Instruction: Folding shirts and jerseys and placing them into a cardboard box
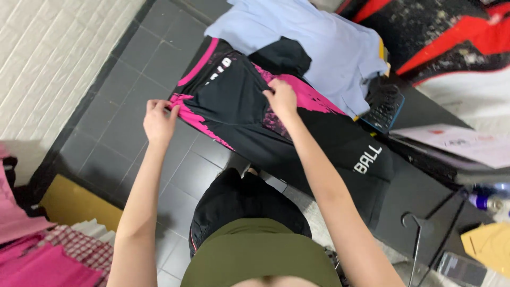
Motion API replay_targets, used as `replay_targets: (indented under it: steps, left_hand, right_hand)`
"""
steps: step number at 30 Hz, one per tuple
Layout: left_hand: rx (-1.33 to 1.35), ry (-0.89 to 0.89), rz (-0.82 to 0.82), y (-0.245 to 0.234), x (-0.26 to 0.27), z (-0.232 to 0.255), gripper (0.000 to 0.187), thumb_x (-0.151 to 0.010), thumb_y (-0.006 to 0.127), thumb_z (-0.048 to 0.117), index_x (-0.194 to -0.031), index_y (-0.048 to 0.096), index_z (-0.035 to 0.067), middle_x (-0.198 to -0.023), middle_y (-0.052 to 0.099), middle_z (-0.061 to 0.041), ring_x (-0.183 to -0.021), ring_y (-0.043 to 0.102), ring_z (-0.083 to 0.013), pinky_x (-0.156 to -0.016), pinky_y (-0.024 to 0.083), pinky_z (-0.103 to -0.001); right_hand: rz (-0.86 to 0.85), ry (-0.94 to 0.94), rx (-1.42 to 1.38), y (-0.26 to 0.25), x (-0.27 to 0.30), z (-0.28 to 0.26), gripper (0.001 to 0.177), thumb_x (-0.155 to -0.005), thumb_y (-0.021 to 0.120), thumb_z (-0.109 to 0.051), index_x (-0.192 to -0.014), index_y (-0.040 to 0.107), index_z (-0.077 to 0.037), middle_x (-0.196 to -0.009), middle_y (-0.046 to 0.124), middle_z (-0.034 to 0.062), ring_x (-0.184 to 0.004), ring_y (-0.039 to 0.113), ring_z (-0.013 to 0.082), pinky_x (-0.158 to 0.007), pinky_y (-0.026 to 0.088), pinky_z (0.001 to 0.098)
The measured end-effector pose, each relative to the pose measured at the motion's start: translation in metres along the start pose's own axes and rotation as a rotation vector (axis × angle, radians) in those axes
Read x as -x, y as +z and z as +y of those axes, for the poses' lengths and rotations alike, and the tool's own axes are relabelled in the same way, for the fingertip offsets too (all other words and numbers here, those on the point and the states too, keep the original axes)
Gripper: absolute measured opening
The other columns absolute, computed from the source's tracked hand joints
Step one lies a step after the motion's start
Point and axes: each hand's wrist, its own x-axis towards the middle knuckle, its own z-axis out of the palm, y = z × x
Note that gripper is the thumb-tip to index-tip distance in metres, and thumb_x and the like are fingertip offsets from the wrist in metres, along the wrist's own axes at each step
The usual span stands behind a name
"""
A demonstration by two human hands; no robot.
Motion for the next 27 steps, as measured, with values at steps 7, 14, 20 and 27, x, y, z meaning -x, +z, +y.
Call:
replay_targets:
  steps: [7, 14, 20, 27]
  left_hand:
    - [-0.019, 0.056, 0.032, -0.005, 0.004, 0.004, 0.023, -0.095, 0.083, 0.037, -0.093, 0.071, 0.017, -0.102, 0.061, -0.005, -0.083, 0.074, -0.0377, -0.077, 0.058, -0.052]
    - [-0.012, 0.093, 0.004, -0.002, -0.004, -0.008, 0.026, -0.098, 0.079, 0.042, -0.090, 0.068, 0.020, -0.103, 0.059, 0.001, -0.087, 0.073, -0.0278, -0.080, 0.055, -0.044]
    - [-0.026, 0.080, -0.018, -0.004, -0.011, -0.006, 0.026, -0.092, 0.083, 0.041, -0.085, 0.067, 0.021, -0.102, 0.058, 0.002, -0.095, 0.071, -0.0263, -0.087, 0.052, -0.041]
    - [-0.004, 0.094, -0.100, -0.011, -0.017, -0.007, 0.027, -0.095, 0.082, 0.038, -0.087, 0.072, 0.013, -0.107, 0.058, -0.003, -0.089, 0.063, -0.0248, -0.079, 0.049, -0.046]
  right_hand:
    - [-0.027, -0.090, 0.191, -0.029, -0.033, -0.029, 0.030, -0.087, 0.082, -0.025, -0.109, 0.065, -0.017, -0.108, 0.062, 0.0060, -0.104, 0.069, 0.0367, -0.090, 0.054, 0.0508]
    - [-0.288, -0.455, 0.196, -0.018, -0.105, -0.071, 0.059, -0.094, 0.075, -0.016, -0.149, 0.052, -0.021, -0.143, 0.058, 0.0075, -0.131, 0.058, 0.0348, -0.109, 0.042, 0.0500]
    - [-0.389, -0.326, 0.058, 0.017, -0.160, -0.034, 0.027, -0.082, 0.083, -0.032, -0.106, 0.074, -0.025, -0.090, 0.072, -0.0006, -0.100, 0.073, 0.0309, -0.091, 0.051, 0.0472]
    - [-0.013, -0.738, 0.014, -0.100, -0.041, -0.109, 0.013, -0.087, 0.070, -0.011, -0.097, 0.063, -0.014, -0.109, 0.065, 0.0051, -0.106, 0.062, 0.0280, -0.099, 0.039, 0.0480]
